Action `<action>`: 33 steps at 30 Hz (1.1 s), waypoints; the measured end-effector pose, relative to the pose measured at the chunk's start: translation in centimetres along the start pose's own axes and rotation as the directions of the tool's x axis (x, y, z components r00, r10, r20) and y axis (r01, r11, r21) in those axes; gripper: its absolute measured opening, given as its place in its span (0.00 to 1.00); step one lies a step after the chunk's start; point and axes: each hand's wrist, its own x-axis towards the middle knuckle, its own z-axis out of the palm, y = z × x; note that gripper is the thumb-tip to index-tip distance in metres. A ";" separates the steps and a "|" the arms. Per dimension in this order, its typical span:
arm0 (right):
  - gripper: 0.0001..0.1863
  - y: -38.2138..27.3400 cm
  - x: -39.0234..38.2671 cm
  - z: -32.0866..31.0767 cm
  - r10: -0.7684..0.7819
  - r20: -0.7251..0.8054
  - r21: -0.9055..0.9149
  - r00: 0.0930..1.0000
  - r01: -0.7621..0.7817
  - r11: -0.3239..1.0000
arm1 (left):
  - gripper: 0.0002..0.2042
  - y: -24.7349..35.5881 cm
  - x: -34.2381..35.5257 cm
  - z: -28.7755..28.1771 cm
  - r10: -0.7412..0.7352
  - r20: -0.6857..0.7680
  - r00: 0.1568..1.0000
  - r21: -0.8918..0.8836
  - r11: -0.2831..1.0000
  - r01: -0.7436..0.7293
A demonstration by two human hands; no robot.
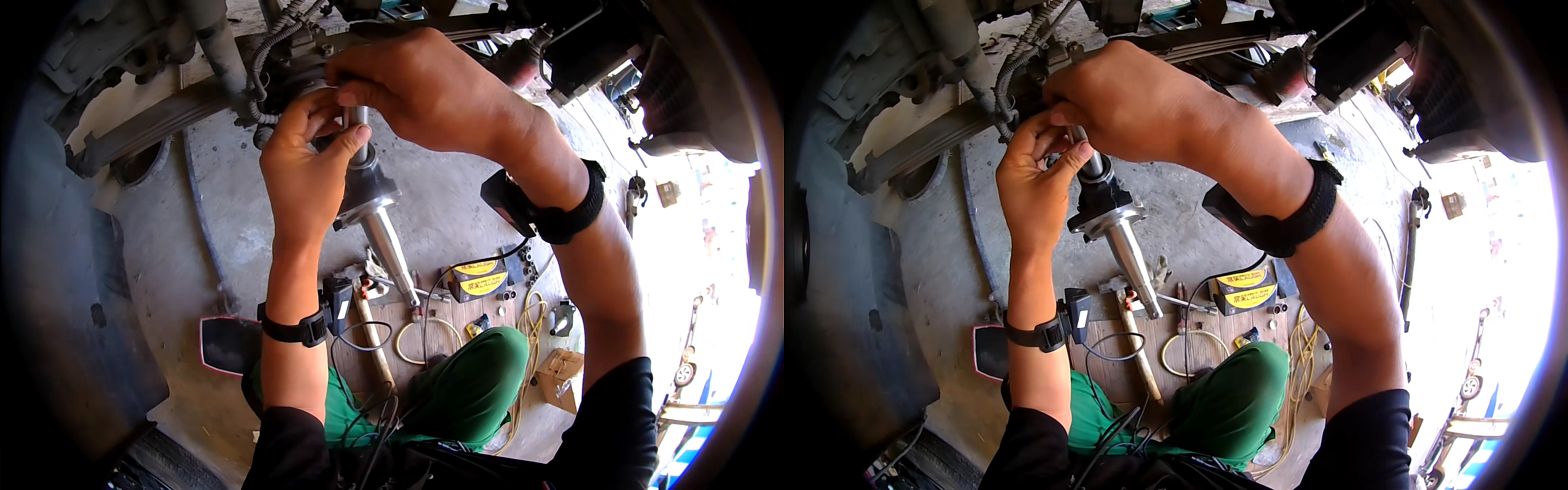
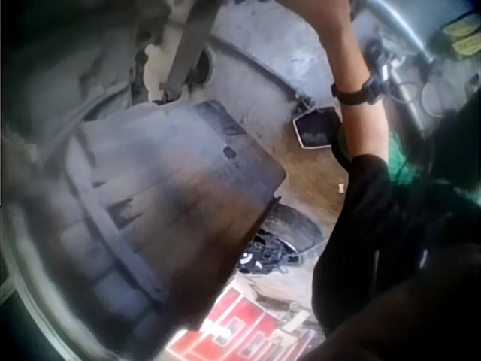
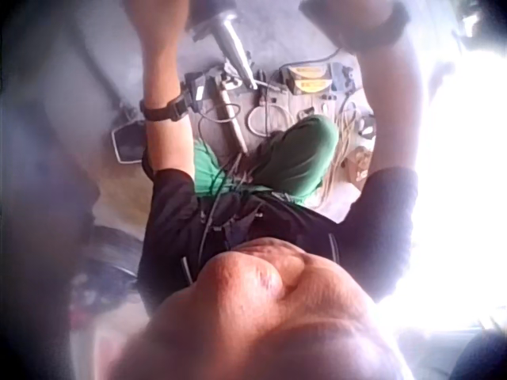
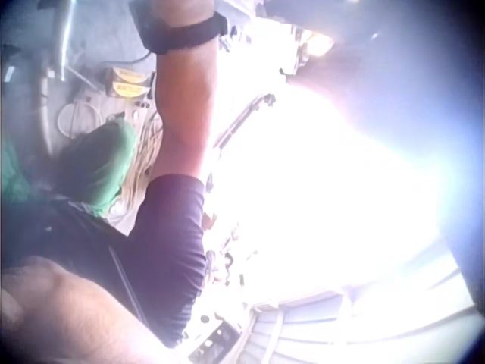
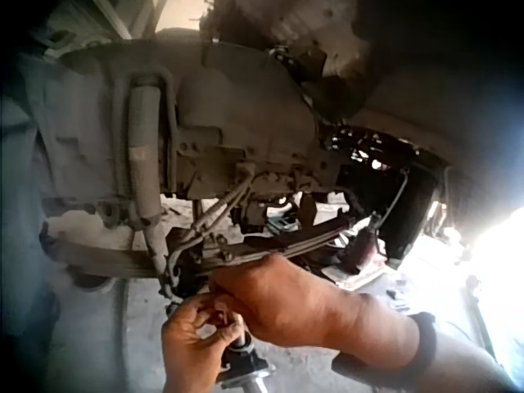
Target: The person positions a steering knuckle onto a front axle and inserts a king pin through the assembly. The person then uses a hammer to drive the king pin fully into place.
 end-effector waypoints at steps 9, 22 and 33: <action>0.05 0.3 -0.2 0.2 0.033 0.028 0.051 0.999 -0.035 0.998 | 0.18 0.0 -0.3 0.7 -0.001 -0.078 0.997 -0.035 0.999 -0.001; 0.07 0.5 -1.1 1.7 0.036 0.008 0.045 0.999 -0.036 0.998 | 0.19 -0.6 -1.1 0.4 -0.023 -0.047 0.999 0.029 0.999 0.025; 0.07 0.6 -0.8 1.3 0.021 0.050 0.066 0.999 -0.024 0.998 | 0.18 -0.9 -1.1 0.3 -0.039 -0.029 0.999 -0.017 0.999 0.038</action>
